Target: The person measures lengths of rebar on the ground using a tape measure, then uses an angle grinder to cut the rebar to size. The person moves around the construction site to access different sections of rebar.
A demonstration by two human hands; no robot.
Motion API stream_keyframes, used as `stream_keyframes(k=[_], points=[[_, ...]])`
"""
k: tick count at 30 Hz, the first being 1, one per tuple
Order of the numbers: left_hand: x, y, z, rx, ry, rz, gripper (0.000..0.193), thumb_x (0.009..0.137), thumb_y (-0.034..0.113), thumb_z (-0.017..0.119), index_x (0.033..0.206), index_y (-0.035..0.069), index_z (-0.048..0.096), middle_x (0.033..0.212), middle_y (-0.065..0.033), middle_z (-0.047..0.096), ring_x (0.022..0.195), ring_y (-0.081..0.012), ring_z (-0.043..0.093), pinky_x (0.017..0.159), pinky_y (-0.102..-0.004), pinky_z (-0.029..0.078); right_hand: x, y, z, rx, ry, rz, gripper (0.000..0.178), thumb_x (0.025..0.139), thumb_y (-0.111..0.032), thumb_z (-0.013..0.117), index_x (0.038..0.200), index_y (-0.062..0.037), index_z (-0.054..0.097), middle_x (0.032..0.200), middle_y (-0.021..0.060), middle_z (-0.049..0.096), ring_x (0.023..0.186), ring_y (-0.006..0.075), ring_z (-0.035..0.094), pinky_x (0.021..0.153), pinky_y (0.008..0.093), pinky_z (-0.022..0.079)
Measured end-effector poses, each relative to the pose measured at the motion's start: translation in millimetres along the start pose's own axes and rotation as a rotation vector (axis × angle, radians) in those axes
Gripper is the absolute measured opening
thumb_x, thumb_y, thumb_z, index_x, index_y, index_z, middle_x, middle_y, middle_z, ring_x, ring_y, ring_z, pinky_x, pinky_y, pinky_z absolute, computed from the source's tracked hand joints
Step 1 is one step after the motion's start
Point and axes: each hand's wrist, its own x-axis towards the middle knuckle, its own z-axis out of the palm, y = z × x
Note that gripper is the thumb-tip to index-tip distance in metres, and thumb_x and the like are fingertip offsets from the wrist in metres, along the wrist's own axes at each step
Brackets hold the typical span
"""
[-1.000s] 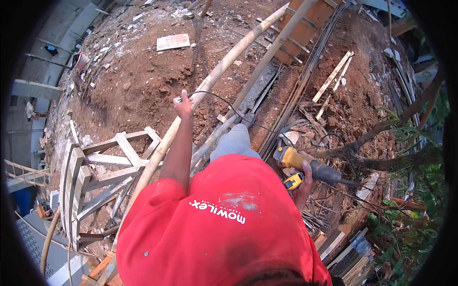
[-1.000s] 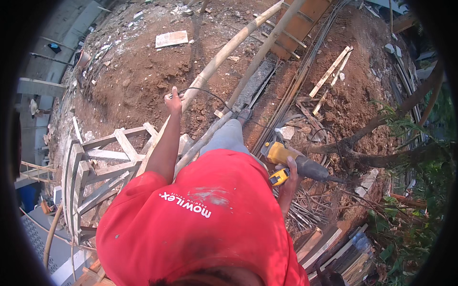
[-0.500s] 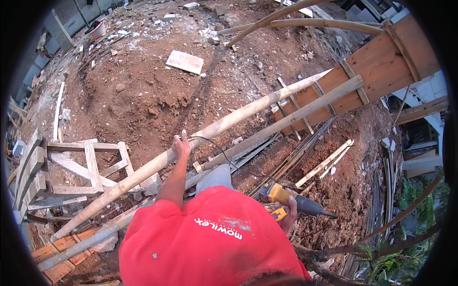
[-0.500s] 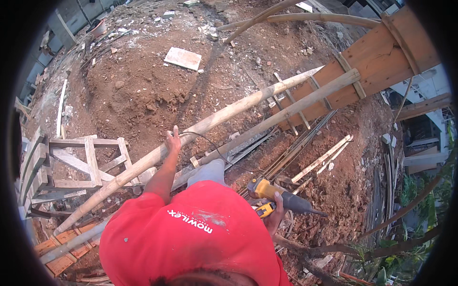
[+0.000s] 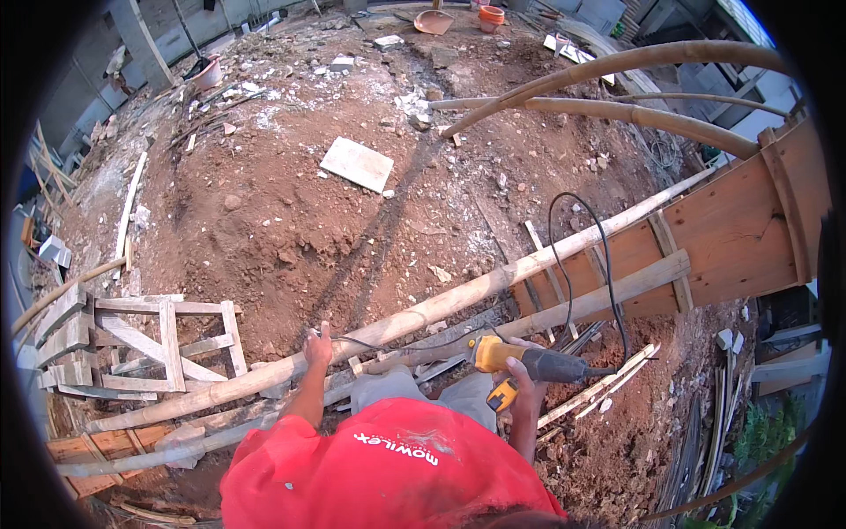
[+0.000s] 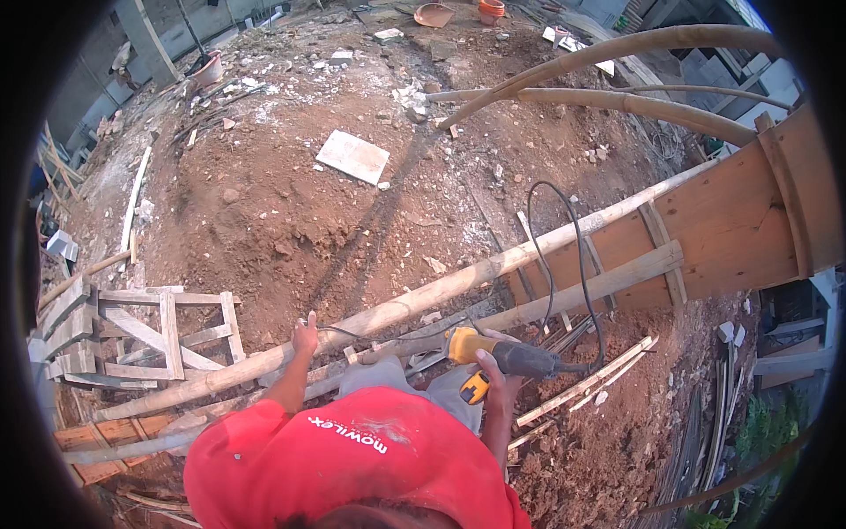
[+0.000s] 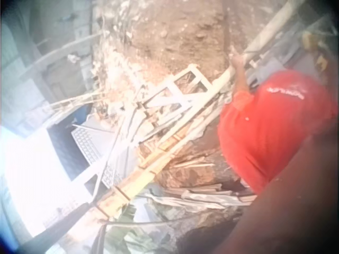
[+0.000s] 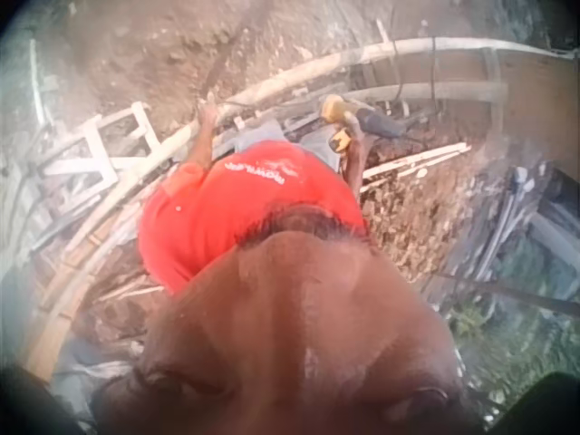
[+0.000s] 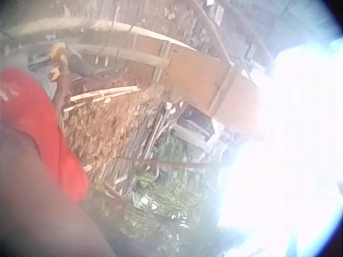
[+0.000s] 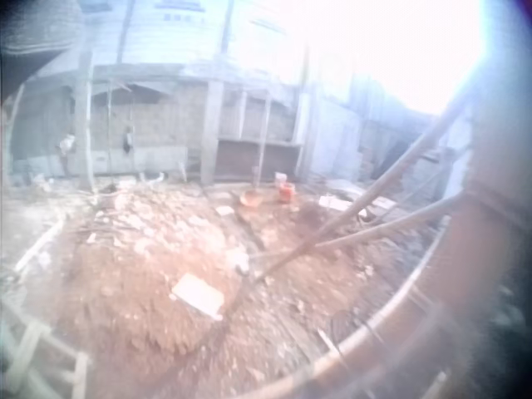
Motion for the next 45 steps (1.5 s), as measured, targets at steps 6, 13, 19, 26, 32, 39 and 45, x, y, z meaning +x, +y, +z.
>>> stream_keyframes(k=[6,13,19,26,32,39,45], points=[[6,-21,14,0.053,0.004,0.023,0.085,0.1,0.068,0.036,0.15,0.0,0.045,0.146,-0.0284,0.051,0.14,-0.0424,0.044,0.12,-0.0479,0.029,42,11,18,-0.024,-0.168,0.129,0.046,0.081,-0.009,0.077,0.122,0.0008,0.06,0.118,0.0147,0.066,0.096,0.0219,0.068,0.068,0.0317,0.06],[-36,30,-12,-0.004,0.019,-0.065,0.084,0.1,0.068,0.035,0.151,0.001,0.043,0.148,-0.0249,0.051,0.141,-0.0393,0.044,0.121,-0.0466,0.029,107,23,32,-0.101,-0.36,0.108,0.044,0.084,-0.015,0.074,0.122,0.0009,0.058,0.113,0.0166,0.067,0.08,0.0237,0.07,0.055,0.0329,0.058],[-52,55,-16,0.014,0.028,-0.076,0.081,0.101,0.063,0.038,0.15,0.0,0.043,0.145,-0.0248,0.054,0.137,-0.0402,0.049,0.119,-0.0471,0.033,172,11,46,-0.105,-0.521,0.132,0.046,0.083,-0.018,0.076,0.121,0.0022,0.058,0.11,0.0165,0.067,0.078,0.0249,0.07,0.055,0.0336,0.058],[-74,96,23,-0.074,0.174,-0.181,0.079,0.1,0.062,0.042,0.147,-0.002,0.045,0.138,-0.0283,0.058,0.13,-0.0445,0.053,0.113,-0.0488,0.039,237,-13,54,-0.16,-0.691,0.25,0.051,0.08,-0.017,0.08,0.123,0.0011,0.059,0.111,0.013,0.066,0.097,0.0221,0.066,0.075,0.0337,0.057],[-126,163,51,-0.229,0.124,-0.324,0.075,0.099,0.056,0.05,0.146,-0.002,0.047,0.138,-0.0336,0.055,0.131,-0.0463,0.051,0.114,-0.0501,0.037,293,-4,45,-0.23,-0.699,0.34,0.058,0.079,-0.019,0.085,0.124,0.0014,0.055,0.112,0.0134,0.066,0.102,0.0229,0.064,0.089,0.0371,0.054],[-130,172,107,-0.297,0.239,-0.221,0.076,0.099,0.052,0.055,0.15,-0.003,0.041,0.147,-0.0346,0.045,0.137,-0.0465,0.045,0.116,-0.0486,0.036,337,6,51,-0.295,-0.749,0.386,0.054,0.079,-0.016,0.083,0.123,0.0016,0.057,0.115,0.0126,0.063,0.103,0.0224,0.063,0.093,0.0365,0.051],[-130,142,124,-0.231,0.291,-0.118,0.081,0.098,0.054,0.056,0.153,-0.002,0.035,0.148,-0.0334,0.045,0.135,-0.0474,0.046,0.115,-0.0494,0.037,350,20,59,-0.257,-0.785,0.279,0.038,0.083,-0.014,0.076,0.116,0.0014,0.064,0.11,0.0139,0.07,0.084,0.0218,0.069,0.057,0.0332,0.058]])
